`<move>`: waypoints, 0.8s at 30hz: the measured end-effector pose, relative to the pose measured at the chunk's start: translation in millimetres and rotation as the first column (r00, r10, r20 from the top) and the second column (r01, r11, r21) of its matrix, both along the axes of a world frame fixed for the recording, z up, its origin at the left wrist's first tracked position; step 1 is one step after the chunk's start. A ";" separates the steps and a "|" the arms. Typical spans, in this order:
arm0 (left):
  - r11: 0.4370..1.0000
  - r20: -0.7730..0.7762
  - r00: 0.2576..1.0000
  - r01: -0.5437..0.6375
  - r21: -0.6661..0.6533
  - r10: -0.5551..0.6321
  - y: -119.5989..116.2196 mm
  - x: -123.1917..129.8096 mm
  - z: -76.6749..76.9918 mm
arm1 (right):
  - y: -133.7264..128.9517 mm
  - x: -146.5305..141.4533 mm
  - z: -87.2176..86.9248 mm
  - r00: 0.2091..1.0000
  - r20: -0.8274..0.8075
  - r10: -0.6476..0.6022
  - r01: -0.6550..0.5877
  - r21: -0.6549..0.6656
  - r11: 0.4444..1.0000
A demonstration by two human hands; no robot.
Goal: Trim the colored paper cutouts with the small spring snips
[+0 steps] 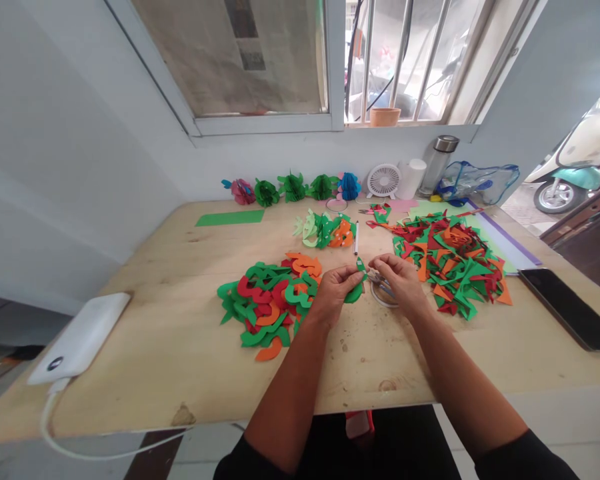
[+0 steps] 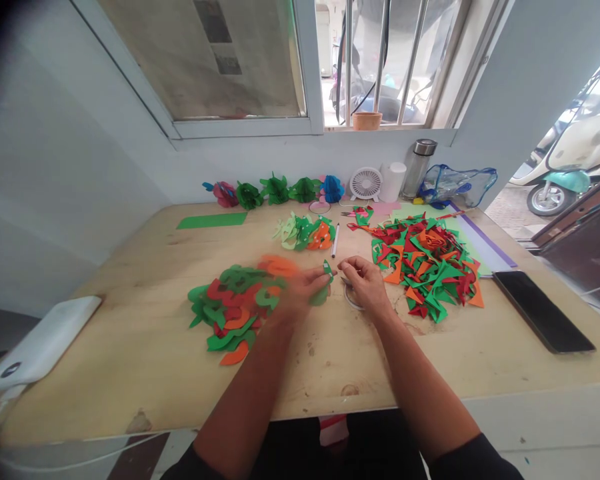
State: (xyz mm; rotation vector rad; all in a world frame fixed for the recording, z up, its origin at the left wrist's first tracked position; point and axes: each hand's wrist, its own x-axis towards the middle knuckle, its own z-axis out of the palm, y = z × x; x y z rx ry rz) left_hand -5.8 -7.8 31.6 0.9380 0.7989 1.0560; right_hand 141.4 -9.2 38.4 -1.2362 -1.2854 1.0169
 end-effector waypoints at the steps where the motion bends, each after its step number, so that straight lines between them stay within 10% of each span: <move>1: 1.000 0.014 1.000 0.002 -0.014 -0.002 0.2 -0.6 -1.6 | 0.1 -0.1 -0.4 1.000 0.007 0.017 -0.017 -0.004 1.000; 24: 0.996 0.157 0.987 0.056 -0.069 -0.044 -1.1 -1.0 -3.0 | -0.2 1.6 -8.1 0.947 -0.285 0.151 -0.203 -0.164 0.965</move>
